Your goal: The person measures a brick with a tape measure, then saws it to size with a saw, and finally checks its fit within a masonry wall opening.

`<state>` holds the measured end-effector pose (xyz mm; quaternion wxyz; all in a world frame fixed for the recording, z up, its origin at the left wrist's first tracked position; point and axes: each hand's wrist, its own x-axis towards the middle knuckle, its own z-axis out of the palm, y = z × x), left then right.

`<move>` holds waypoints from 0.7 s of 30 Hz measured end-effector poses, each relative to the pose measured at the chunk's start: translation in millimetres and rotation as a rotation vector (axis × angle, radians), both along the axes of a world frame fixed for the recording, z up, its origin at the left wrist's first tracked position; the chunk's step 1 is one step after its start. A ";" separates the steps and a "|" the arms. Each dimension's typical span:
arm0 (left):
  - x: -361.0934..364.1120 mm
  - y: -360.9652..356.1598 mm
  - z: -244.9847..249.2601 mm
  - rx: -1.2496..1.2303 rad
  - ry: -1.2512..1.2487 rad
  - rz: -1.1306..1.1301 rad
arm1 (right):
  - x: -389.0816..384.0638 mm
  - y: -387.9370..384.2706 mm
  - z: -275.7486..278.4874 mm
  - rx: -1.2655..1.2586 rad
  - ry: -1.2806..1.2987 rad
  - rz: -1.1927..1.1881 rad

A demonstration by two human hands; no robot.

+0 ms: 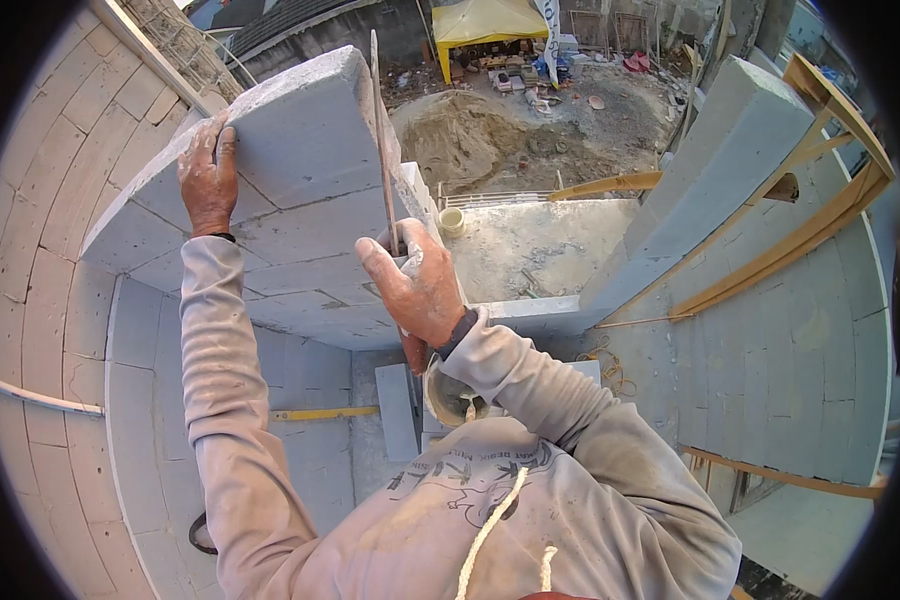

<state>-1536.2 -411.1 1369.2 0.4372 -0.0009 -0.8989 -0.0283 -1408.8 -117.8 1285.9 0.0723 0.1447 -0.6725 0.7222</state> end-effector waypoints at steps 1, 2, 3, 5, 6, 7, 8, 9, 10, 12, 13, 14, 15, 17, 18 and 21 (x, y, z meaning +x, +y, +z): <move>-2.0 1.8 -1.2 0.004 -0.006 -0.017 | -2.5 -5.6 2.6 0.004 -0.006 -0.017; -3.4 1.3 -2.2 0.021 0.004 -0.018 | -4.3 -10.5 4.7 0.007 -0.026 -0.004; -4.5 1.3 -3.4 0.039 0.017 -0.016 | -6.5 -14.4 5.6 0.010 -0.043 0.012; -7.0 5.1 -6.3 0.017 0.043 -0.021 | -10.0 -26.2 -1.5 0.017 -0.006 0.005; -7.9 6.3 -7.7 0.041 0.080 -0.043 | -10.9 -29.5 -2.7 0.018 0.036 0.013; -8.2 6.0 -8.1 0.064 0.117 -0.062 | -12.3 -31.0 -3.3 0.016 0.036 0.015; -9.1 5.2 -8.0 0.062 0.117 -0.058 | -13.3 -32.2 -2.9 0.024 0.062 0.004; -10.6 4.7 -8.4 0.046 0.140 -0.055 | -13.8 -33.1 -2.4 0.033 0.087 -0.007; -11.1 4.3 -9.6 0.030 0.161 -0.054 | -14.8 -32.8 -1.3 0.033 0.083 -0.003; -10.4 3.4 -8.8 0.001 0.143 -0.038 | -20.5 -29.7 3.6 0.050 0.093 -0.017; -10.1 3.7 -7.4 -0.028 0.132 -0.022 | -23.7 -28.0 5.3 0.049 0.091 -0.015; -10.9 5.1 -8.3 -0.030 0.130 -0.015 | -26.6 -27.0 6.7 0.070 0.102 -0.040; -10.8 8.9 -8.1 0.010 0.153 -0.050 | -29.6 -28.3 8.0 0.087 0.116 -0.056; -7.1 7.5 -6.0 0.034 0.183 -0.054 | -32.4 -29.9 10.7 0.075 0.144 -0.040; -8.8 6.9 -7.5 0.025 0.211 -0.059 | -32.9 -29.4 14.1 0.099 0.158 -0.051; -10.1 8.1 -8.4 0.017 0.262 -0.080 | -32.1 -30.5 32.9 0.125 0.196 -0.063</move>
